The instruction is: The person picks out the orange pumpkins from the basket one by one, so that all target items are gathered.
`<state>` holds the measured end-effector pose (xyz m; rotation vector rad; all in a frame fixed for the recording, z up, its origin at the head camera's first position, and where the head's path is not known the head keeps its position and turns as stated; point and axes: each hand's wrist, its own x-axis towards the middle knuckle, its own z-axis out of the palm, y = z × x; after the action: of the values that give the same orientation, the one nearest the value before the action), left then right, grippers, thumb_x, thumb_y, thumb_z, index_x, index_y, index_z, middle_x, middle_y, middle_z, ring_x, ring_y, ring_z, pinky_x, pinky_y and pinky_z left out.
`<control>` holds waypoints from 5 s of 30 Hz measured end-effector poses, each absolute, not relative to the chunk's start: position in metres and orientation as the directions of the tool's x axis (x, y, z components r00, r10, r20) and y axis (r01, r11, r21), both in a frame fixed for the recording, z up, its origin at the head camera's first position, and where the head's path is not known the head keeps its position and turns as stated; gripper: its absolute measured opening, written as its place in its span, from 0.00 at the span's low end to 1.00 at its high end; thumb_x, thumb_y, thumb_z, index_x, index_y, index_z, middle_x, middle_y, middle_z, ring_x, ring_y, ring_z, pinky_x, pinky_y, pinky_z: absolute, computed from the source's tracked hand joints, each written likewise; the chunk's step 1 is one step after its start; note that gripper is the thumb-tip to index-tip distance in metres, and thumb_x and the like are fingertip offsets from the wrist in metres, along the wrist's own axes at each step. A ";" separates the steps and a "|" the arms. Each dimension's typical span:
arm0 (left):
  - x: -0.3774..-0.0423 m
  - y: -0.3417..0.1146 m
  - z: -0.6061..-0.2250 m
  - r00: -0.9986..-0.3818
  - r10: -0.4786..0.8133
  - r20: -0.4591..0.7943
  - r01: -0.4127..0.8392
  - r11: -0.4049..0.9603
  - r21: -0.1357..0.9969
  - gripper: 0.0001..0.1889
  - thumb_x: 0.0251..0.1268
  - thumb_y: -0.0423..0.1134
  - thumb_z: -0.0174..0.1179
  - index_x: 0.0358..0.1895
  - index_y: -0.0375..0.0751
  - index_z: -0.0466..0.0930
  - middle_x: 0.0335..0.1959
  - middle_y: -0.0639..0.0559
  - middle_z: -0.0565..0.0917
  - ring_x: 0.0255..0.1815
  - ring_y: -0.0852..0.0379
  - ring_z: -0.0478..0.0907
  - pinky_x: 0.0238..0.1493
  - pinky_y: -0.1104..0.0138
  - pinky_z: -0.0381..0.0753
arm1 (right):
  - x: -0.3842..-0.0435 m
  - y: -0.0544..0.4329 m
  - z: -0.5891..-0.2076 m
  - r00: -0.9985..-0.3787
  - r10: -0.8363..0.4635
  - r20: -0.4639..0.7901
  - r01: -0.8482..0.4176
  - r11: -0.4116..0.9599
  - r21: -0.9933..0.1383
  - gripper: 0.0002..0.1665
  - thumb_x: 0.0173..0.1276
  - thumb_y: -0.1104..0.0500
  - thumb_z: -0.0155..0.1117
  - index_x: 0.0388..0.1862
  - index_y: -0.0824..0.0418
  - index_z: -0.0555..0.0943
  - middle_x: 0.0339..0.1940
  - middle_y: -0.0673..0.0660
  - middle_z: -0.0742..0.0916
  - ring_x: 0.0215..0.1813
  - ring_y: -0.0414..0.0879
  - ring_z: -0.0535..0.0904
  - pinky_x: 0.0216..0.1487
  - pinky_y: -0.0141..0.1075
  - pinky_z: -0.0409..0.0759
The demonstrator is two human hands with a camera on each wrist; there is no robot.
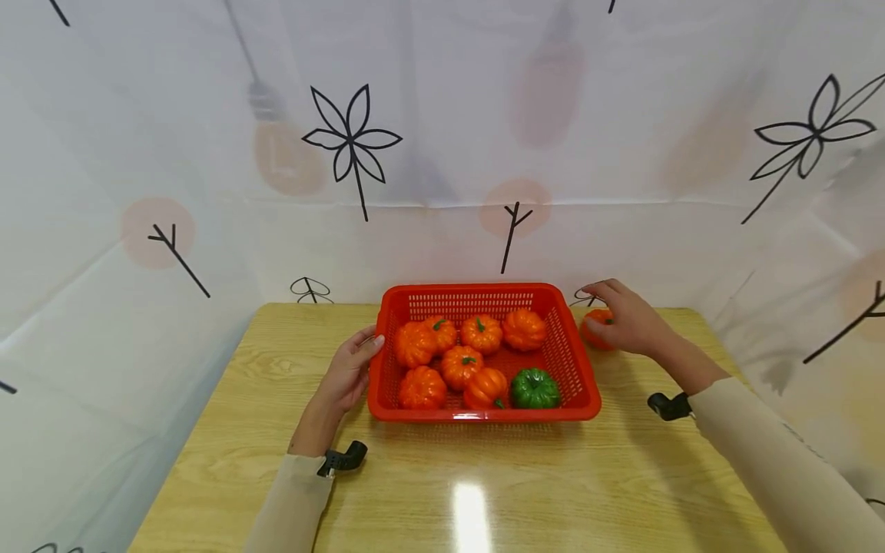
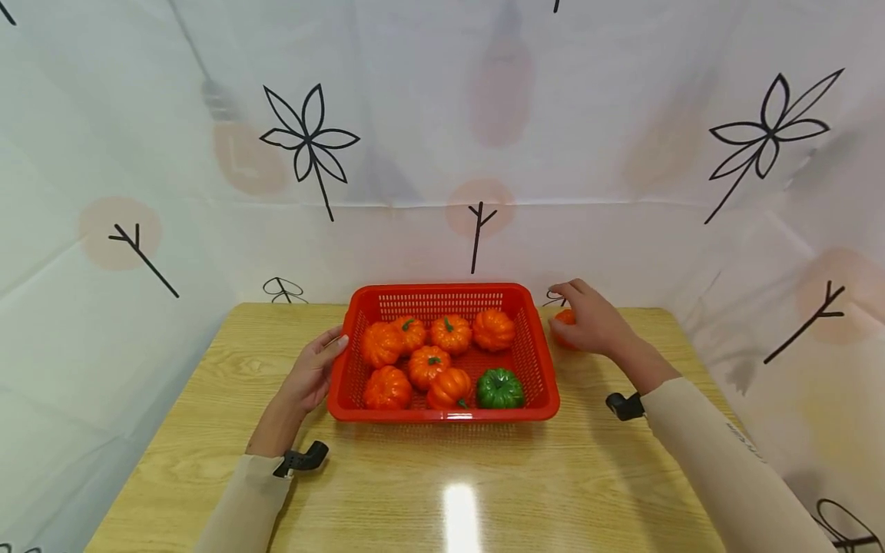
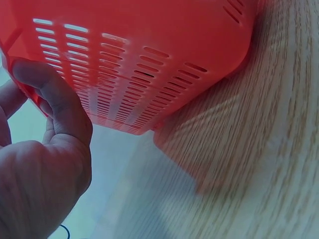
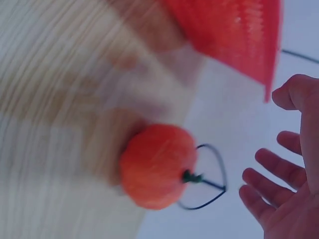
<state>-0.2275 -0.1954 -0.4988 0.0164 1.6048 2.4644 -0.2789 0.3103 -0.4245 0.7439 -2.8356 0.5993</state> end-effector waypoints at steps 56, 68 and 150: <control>-0.228 -0.194 -0.502 -0.980 0.171 -0.102 -0.164 -0.403 0.900 0.23 0.83 0.35 0.57 0.73 0.36 0.64 0.55 0.50 0.81 0.51 0.59 0.84 0.53 0.65 0.89 | -0.303 0.186 -0.404 -0.869 -0.463 -0.173 -0.446 0.886 -0.131 0.28 0.66 0.55 0.75 0.57 0.72 0.79 0.51 0.69 0.82 0.50 0.61 0.80 0.56 0.55 0.83; -0.230 -0.193 -0.502 -0.979 0.177 -0.104 -0.168 -0.398 0.902 0.25 0.82 0.35 0.59 0.74 0.35 0.63 0.58 0.48 0.80 0.53 0.58 0.84 0.55 0.65 0.88 | -0.302 0.175 -0.419 -0.877 -0.418 -0.237 -0.408 0.908 -0.096 0.52 0.65 0.50 0.75 0.78 0.75 0.63 0.69 0.77 0.77 0.67 0.71 0.77 0.71 0.61 0.76; -0.228 -0.195 -0.501 -0.978 0.191 -0.083 -0.157 -0.419 0.894 0.23 0.83 0.34 0.56 0.74 0.34 0.63 0.54 0.50 0.82 0.49 0.59 0.86 0.50 0.65 0.90 | -0.269 0.197 -0.369 -0.739 -0.659 -0.143 -0.580 0.729 -0.364 0.40 0.61 0.51 0.82 0.71 0.56 0.79 0.68 0.63 0.80 0.68 0.64 0.75 0.69 0.65 0.75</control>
<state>-0.2283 -0.1947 -0.5011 0.0470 1.5612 2.4843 -0.2691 0.1972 -0.3692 1.1567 -3.1627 0.5130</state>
